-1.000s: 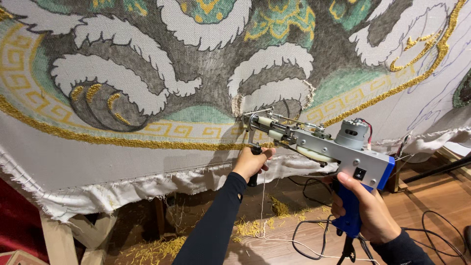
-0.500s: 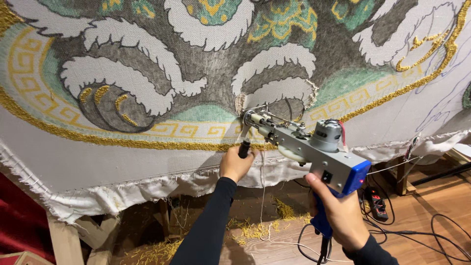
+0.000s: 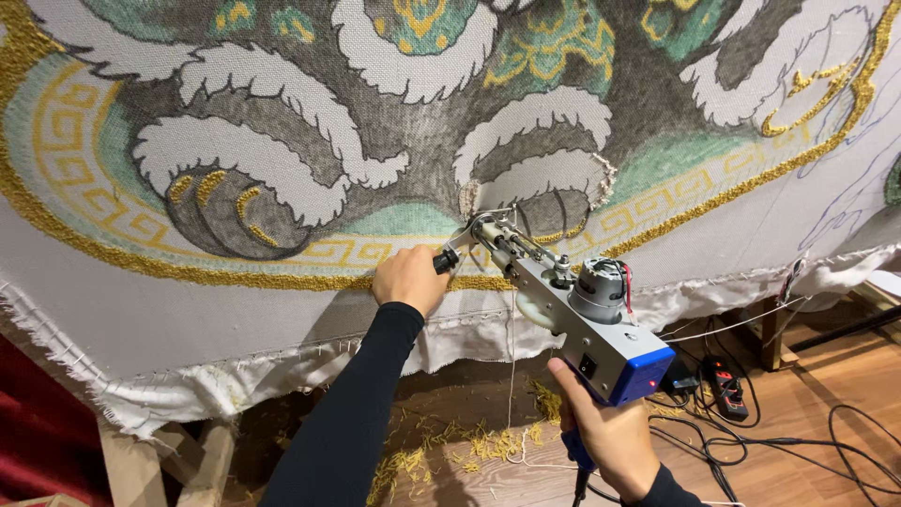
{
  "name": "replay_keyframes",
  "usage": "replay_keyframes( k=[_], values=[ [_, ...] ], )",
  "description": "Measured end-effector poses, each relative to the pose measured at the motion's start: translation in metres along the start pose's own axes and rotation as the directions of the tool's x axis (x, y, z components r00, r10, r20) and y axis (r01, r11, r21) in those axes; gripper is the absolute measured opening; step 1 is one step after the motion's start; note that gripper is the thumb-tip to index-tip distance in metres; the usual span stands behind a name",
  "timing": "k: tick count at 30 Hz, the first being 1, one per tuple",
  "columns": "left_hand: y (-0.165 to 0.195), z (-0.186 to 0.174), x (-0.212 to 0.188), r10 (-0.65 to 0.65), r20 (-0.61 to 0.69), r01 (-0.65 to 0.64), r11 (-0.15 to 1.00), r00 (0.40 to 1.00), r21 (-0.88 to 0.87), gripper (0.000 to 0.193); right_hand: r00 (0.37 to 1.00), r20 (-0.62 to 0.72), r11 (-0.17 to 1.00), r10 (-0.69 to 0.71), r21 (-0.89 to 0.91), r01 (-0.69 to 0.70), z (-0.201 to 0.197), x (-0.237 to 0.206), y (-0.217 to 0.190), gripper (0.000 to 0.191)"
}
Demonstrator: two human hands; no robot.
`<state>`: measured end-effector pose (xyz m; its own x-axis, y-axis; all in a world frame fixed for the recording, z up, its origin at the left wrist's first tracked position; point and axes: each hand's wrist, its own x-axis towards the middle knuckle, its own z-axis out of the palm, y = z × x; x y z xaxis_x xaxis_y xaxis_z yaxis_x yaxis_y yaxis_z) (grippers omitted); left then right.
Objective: The person operates a tufting machine to create a rug, feeding yarn through the needle and applying it to a stretched canvas following a design.
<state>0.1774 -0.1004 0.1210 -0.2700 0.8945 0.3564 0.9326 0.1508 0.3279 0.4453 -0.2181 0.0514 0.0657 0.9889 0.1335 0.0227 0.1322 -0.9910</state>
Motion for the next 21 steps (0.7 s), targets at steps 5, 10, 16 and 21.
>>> replay_keyframes(
  k=[5, 10, 16, 21],
  values=[
    [-0.019, -0.021, -0.009, 0.011, -0.037, -0.011, 1.0, 0.999, -0.011, 0.024, 0.999, 0.011, 0.999, -0.037, -0.006, 0.037, 0.022, -0.019, -0.011, 0.026],
    [-0.04, -0.017, 0.013, 0.013, -0.045, -0.012, 1.0, 0.999, 0.013, 0.023, 0.987, -0.02, 0.986, -0.158, -0.054, 0.157, 0.045, -0.007, -0.007, 0.022],
    [-0.055, 0.014, 0.062, 0.015, -0.05, -0.014, 1.0, 0.999, 0.014, 0.021, 0.994, 0.004, 0.984, -0.105, -0.145, 0.105, 0.07, 0.043, 0.009, 0.021],
    [-0.052, 0.017, 0.067, 0.038, -0.064, -0.036, 0.999, 0.997, 0.033, 0.019, 0.987, -0.036, 0.979, -0.154, -0.143, 0.147, 0.068, 0.048, 0.007, 0.024]
  ],
)
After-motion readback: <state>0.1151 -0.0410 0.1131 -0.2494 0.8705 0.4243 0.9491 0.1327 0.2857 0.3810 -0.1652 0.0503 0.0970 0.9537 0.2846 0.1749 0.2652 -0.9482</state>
